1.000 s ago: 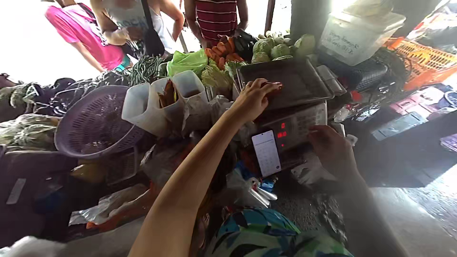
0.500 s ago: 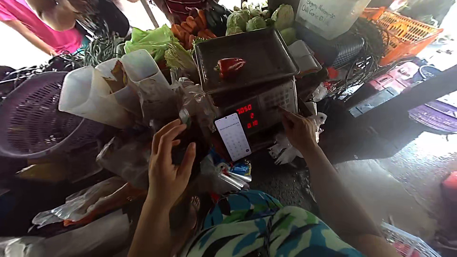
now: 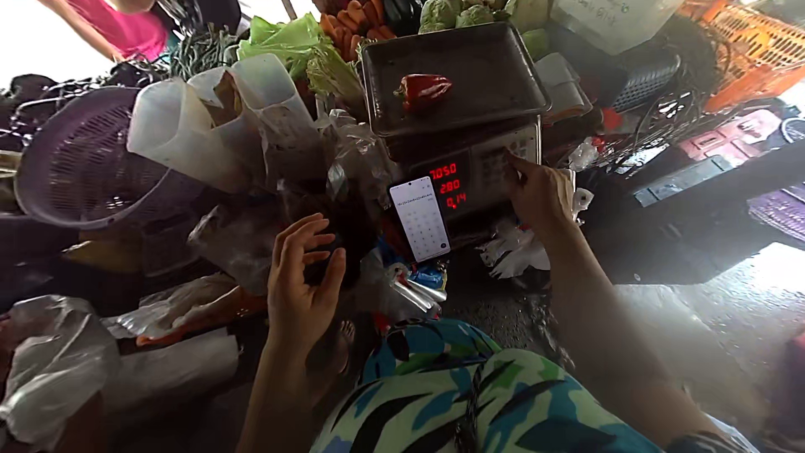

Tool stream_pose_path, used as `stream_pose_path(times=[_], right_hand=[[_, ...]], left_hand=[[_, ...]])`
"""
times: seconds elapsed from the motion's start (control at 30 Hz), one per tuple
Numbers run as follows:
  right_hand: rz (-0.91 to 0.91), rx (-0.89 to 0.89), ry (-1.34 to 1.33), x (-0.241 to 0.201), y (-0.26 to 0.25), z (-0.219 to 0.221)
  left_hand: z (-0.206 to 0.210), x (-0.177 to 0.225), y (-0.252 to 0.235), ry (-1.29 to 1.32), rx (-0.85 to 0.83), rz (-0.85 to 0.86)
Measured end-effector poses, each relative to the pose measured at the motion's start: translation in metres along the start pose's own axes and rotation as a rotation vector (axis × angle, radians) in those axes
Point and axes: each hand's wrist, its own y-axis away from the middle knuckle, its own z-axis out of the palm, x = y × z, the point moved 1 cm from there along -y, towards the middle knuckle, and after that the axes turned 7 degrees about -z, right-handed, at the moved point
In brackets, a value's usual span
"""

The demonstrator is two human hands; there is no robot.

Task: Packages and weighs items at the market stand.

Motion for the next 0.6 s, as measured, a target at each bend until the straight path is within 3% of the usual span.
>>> stream_pose_path(times=[0.17, 0.33, 0.6], right_hand=[[-0.28, 0.163, -0.083, -0.011, 0.031, 0.012], [-0.54, 0.162, -0.221, -0.024, 0.089, 0.074], [-0.596, 0.23, -0.205, -0.028, 0.107, 0.103]], left_hand=[[0.005, 0.0, 0.011, 0.009, -0.052, -0.039], [0.004, -0.004, 0.016, 0.01, -0.055, -0.071], [-0.001, -0.005, 0.019, -0.025, -0.036, -0.084]])
